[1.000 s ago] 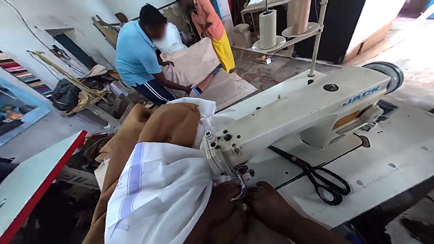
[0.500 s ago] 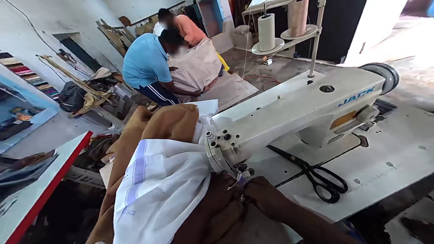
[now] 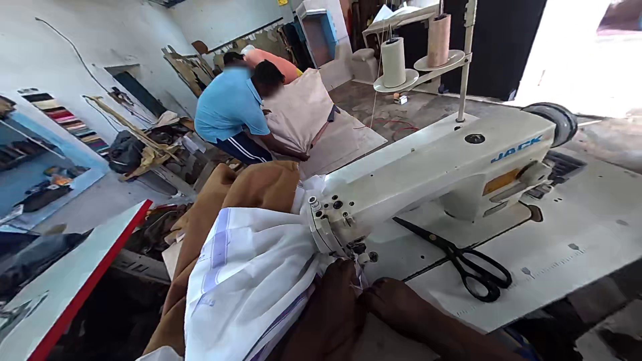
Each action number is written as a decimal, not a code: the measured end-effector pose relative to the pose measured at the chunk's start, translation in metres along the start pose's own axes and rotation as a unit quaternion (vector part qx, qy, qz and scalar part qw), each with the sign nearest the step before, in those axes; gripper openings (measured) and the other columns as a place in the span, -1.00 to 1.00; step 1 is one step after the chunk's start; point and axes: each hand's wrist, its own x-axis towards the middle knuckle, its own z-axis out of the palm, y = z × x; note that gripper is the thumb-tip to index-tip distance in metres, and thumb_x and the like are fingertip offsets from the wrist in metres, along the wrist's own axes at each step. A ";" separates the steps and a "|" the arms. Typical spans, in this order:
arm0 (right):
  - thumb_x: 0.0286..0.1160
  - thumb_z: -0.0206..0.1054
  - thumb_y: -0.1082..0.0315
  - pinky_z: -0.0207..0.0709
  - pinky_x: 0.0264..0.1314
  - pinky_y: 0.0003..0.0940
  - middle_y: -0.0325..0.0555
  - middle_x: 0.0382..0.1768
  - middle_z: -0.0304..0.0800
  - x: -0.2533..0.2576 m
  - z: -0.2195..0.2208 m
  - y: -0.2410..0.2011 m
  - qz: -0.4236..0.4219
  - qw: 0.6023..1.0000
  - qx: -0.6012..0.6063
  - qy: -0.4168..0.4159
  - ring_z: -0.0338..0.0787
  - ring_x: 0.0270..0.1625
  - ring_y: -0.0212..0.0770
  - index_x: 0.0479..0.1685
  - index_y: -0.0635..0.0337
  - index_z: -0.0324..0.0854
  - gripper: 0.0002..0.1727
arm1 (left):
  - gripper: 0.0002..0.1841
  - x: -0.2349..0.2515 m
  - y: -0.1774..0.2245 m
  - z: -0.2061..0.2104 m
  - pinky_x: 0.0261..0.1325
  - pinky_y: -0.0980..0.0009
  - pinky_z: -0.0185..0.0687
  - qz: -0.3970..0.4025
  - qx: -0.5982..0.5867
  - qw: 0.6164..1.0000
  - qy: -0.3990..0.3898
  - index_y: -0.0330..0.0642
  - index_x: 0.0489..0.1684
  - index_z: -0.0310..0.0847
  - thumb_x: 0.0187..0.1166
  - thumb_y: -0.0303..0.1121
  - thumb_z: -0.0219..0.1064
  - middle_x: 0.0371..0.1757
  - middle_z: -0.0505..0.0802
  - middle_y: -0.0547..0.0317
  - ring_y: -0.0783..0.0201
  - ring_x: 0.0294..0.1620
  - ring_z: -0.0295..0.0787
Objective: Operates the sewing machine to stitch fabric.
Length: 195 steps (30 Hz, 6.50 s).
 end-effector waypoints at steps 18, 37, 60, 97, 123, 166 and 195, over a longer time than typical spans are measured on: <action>0.51 0.15 0.71 0.52 0.43 0.21 0.32 -0.06 0.86 0.024 -0.032 0.003 0.136 0.954 0.218 -0.152 0.84 0.14 0.32 -0.04 0.49 0.73 -0.76 | -0.23 -0.021 0.016 0.008 0.70 -0.21 0.16 -0.093 0.092 0.988 -0.088 -0.35 0.58 0.46 0.63 0.17 0.28 0.57 0.60 -0.26 -0.22 0.64 0.44; 0.54 0.07 0.73 0.40 0.59 0.13 0.36 0.25 0.77 0.029 -0.035 0.014 0.184 0.911 0.328 -0.169 0.67 0.43 0.33 0.29 0.47 0.64 -0.60 | -0.59 -0.010 0.001 0.014 0.50 -0.08 0.48 -0.157 -0.015 0.986 -0.054 -0.47 0.15 0.71 0.73 -0.22 0.22 0.18 0.81 -0.33 -0.19 0.33 0.71; 0.61 0.34 0.29 0.51 0.24 0.30 0.16 -0.14 0.89 0.011 -0.028 0.004 0.086 0.976 0.131 -0.148 0.84 0.08 0.27 -0.10 0.28 0.81 -0.77 | -0.61 -0.018 -0.015 0.004 0.50 0.04 0.49 -0.106 -0.135 0.984 -0.057 -0.44 0.44 0.52 0.73 -0.42 0.20 0.30 0.74 -0.32 -0.12 0.36 0.67; 0.51 0.40 0.32 0.64 0.19 0.22 0.30 0.14 0.77 0.005 -0.032 -0.010 0.185 0.971 0.091 -0.121 0.79 0.22 0.31 0.20 0.36 0.64 -0.63 | -0.62 -0.010 0.010 0.019 0.64 -0.11 0.26 -0.051 0.093 0.991 -0.079 -0.27 0.20 0.80 0.79 -0.22 0.13 0.37 0.81 -0.09 -0.12 0.52 0.60; 0.41 0.44 0.30 0.64 0.12 0.15 -0.17 -0.20 0.95 -0.003 -0.014 0.001 0.069 0.995 0.022 -0.062 0.91 0.02 -0.03 -0.26 0.05 0.86 -0.90 | -0.64 -0.059 0.018 0.093 0.03 -0.13 0.66 -0.064 0.238 0.934 0.260 -0.18 0.19 0.85 0.43 -0.56 0.37 0.33 0.87 0.04 -0.13 0.25 0.83; 0.66 0.07 0.29 0.53 0.17 0.45 0.43 0.11 0.80 -0.051 -0.122 0.069 0.321 0.895 -0.257 0.172 0.78 0.16 0.51 0.05 0.49 0.76 -0.56 | -0.57 0.008 -0.011 0.074 0.39 -0.01 0.59 -0.055 0.217 0.950 0.220 -0.34 0.37 0.72 0.53 -0.66 0.22 0.38 0.82 -0.12 -0.12 0.36 0.78; 0.76 -0.05 0.00 0.22 0.54 0.56 0.37 0.39 0.71 -0.086 -0.169 0.082 0.358 0.881 -0.282 0.125 0.53 0.53 0.59 0.34 0.45 0.68 -0.34 | -0.63 0.017 -0.011 0.058 0.48 -0.02 0.52 -0.070 0.177 0.967 0.172 -0.39 0.31 0.72 0.63 -0.63 0.13 0.35 0.81 -0.18 -0.16 0.42 0.70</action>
